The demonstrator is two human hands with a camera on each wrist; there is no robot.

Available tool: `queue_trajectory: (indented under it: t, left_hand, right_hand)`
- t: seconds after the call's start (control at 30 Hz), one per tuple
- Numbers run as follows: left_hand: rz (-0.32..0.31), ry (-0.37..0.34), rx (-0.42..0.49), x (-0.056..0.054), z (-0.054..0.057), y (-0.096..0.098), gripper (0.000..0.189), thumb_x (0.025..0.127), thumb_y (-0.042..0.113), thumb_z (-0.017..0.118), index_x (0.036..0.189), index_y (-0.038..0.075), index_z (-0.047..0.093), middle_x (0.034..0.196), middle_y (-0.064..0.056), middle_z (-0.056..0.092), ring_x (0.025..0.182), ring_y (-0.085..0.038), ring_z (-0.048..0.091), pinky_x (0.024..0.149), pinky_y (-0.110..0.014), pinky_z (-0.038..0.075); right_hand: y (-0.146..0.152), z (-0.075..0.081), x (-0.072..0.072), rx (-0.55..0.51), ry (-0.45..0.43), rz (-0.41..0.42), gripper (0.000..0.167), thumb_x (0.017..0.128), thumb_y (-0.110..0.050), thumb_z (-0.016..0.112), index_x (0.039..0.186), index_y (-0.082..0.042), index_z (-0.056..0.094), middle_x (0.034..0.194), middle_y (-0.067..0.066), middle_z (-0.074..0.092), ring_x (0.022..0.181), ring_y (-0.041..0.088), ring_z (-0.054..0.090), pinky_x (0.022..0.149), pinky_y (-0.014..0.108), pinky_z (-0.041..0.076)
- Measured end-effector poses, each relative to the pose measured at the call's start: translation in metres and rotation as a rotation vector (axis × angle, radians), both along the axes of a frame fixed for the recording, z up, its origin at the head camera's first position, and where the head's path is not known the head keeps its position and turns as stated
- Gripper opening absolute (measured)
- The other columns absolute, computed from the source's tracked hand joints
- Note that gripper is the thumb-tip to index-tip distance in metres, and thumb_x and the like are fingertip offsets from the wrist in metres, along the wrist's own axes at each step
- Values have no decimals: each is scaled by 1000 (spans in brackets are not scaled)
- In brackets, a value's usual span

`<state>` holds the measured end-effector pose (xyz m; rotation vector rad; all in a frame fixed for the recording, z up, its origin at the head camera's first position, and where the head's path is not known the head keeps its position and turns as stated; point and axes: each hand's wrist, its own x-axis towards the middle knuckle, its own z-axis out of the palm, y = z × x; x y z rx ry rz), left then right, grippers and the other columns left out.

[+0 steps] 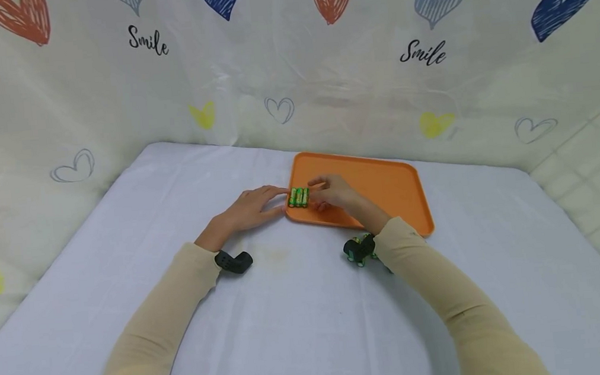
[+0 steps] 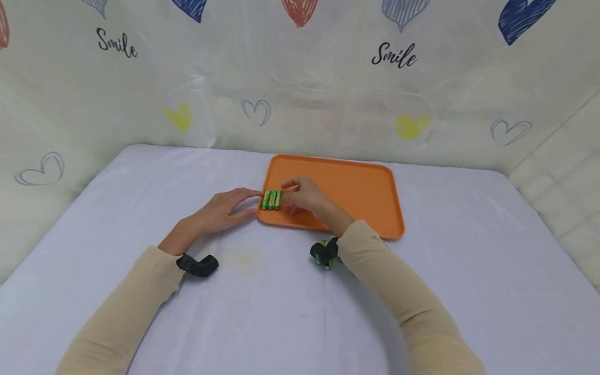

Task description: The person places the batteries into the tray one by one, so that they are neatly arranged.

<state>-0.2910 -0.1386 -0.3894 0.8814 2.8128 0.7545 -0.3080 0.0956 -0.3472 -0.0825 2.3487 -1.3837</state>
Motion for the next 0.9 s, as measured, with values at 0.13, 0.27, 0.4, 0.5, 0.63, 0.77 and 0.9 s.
queue_trajectory:
  t: [0.13,0.27,0.4,0.5,0.63,0.77,0.9]
  left_hand:
    - [-2,6,-6,0,0,2,55,101,44,49,150,20,40,151,-5,42,142,-22,33,111,-51,24]
    - [4,6,-8,0,0,2,54,101,44,49,149,20,40,150,-4,42,142,-22,33,111,-50,25]
    - [3,12,-9,1,1,0,54,101,44,49,149,20,40,151,-5,42,142,-23,33,111,-51,25]
    - [-6,28,-7,1,1,1,54,102,43,50,149,20,40,150,-5,43,141,-23,34,110,-52,26]
    - [-14,40,-5,1,1,1,53,102,42,49,149,20,41,150,-6,43,141,-24,34,110,-53,26]
    - [-18,42,-10,1,1,1,54,102,42,49,150,19,40,150,-7,42,142,-25,34,110,-53,26]
    - [-17,35,-1,4,2,2,54,102,40,51,150,17,40,150,-8,42,142,-26,34,110,-54,25]
  right_hand:
    - [2,-2,-1,6,1,18,43,96,-9,60,138,-4,51,110,15,60,70,14,57,64,21,51]
    - [4,-3,-1,0,0,15,43,96,-10,61,138,-3,50,111,15,60,70,15,58,64,21,51]
    - [5,-2,1,-13,4,14,43,96,-10,61,137,-2,51,111,15,60,70,15,58,64,22,51]
    - [8,1,4,-16,13,14,42,95,-12,62,135,-1,52,109,16,60,69,15,59,64,22,51]
    - [12,5,9,-24,27,25,41,96,-12,62,134,0,52,108,16,61,68,16,61,63,23,51]
    - [17,8,16,-44,55,45,40,96,-10,60,133,2,53,106,17,62,69,17,62,65,25,51]
    - [23,10,25,-63,94,87,37,97,-10,58,132,3,54,107,19,64,74,20,63,70,27,53]
